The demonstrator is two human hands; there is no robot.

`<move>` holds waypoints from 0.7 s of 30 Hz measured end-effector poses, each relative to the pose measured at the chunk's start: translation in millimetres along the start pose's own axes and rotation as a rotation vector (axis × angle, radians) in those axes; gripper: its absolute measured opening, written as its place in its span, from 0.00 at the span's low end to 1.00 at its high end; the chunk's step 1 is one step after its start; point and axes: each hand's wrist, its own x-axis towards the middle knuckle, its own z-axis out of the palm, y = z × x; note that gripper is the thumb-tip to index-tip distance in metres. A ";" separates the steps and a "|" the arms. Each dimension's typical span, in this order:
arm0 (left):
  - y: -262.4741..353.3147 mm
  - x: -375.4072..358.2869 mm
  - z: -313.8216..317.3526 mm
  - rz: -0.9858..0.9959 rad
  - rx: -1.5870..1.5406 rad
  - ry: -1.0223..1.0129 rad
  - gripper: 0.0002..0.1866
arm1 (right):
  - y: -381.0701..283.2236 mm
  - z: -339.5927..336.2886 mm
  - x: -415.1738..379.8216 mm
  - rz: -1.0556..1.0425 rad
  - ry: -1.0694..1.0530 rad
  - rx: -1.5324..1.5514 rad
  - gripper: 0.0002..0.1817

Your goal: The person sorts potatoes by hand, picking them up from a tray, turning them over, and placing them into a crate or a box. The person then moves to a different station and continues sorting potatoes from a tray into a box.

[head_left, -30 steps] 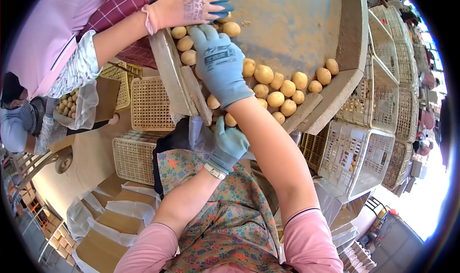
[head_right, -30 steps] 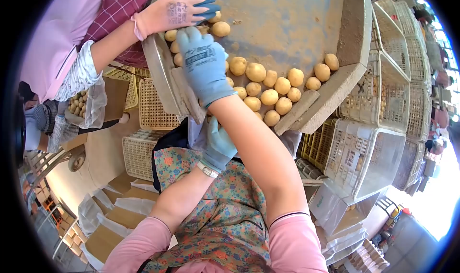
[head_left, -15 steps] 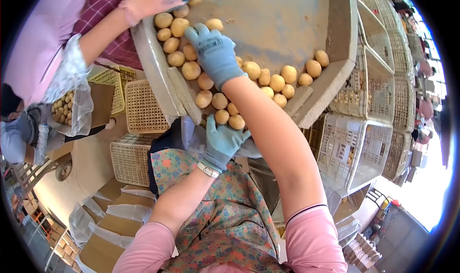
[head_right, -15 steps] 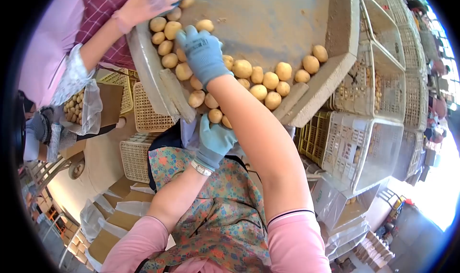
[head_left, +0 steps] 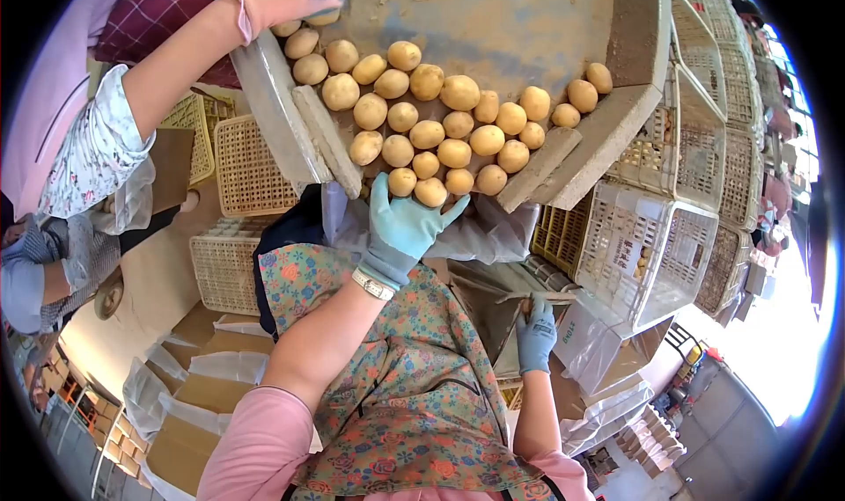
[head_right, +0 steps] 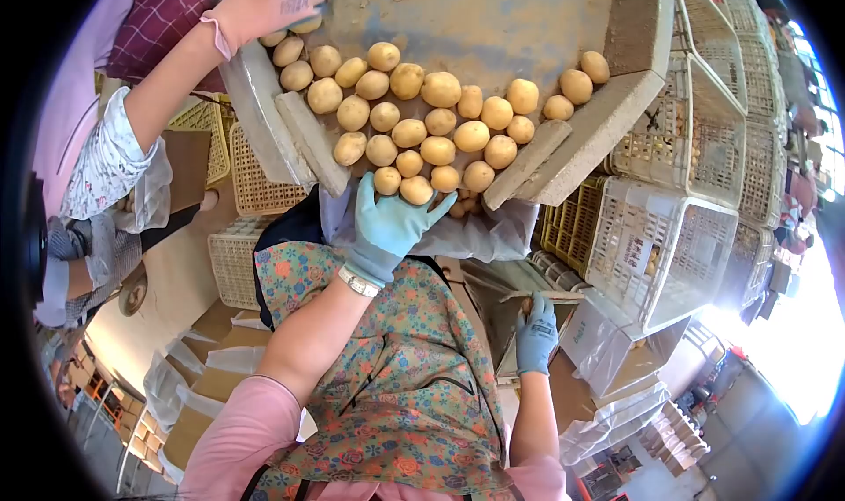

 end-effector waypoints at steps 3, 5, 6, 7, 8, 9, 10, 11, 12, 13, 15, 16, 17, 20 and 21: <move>2.0 2.8 -0.7 0.007 0.003 0.005 0.37 | 1.8 7.2 8.1 -0.224 -0.020 -0.176 0.21; -0.4 1.2 -5.4 -0.005 -0.036 0.010 0.37 | -63.4 -20.4 18.1 -0.406 0.137 0.067 0.15; -1.2 1.7 -6.5 0.015 -0.028 -0.013 0.38 | -104.4 -43.2 21.8 -0.494 0.165 0.241 0.14; -2.2 1.7 -8.0 0.008 -0.030 -0.013 0.38 | -136.9 -59.5 24.7 -0.552 0.152 0.324 0.13; -2.4 1.5 -10.5 0.012 -0.041 -0.016 0.39 | -169.4 -69.1 28.2 -0.686 0.260 0.379 0.14; -1.6 1.6 -13.8 0.018 -0.051 -0.022 0.40 | -196.7 -73.1 35.7 -0.779 0.259 0.415 0.17; -0.1 0.0 -19.4 -0.052 -0.019 -0.132 0.41 | -223.1 -76.6 44.8 -0.881 0.281 0.436 0.21; -1.6 1.6 -26.7 -0.054 -0.019 -0.134 0.41 | -247.7 -66.6 61.9 -1.035 0.333 0.519 0.24; -3.3 2.8 -36.7 -0.103 -0.491 -0.219 0.41 | -275.6 -59.3 76.8 -1.095 0.319 0.498 0.26; -6.3 3.1 -46.8 -0.151 -0.968 -0.294 0.40 | -297.0 -49.6 97.1 -1.148 0.354 0.379 0.27; 0.3 10.4 -68.3 -0.011 -0.559 -0.140 0.36 | -318.3 -46.6 144.5 -1.290 0.568 0.045 0.27; 2.5 11.6 -75.2 -0.047 -0.399 -0.246 0.34 | -336.9 -51.9 162.2 -1.153 0.516 0.072 0.27; 3.5 7.9 -73.8 -0.076 -0.239 -0.348 0.32 | -353.0 -89.2 169.8 -0.901 0.199 -0.179 0.24; -2.0 0.7 -26.2 0.025 -0.058 0.090 0.32 | -342.5 -96.0 198.4 -0.888 0.589 0.100 0.24; 0.5 -0.5 -28.9 0.023 -0.055 0.088 0.32 | -335.7 -89.4 192.7 -0.865 0.705 0.145 0.28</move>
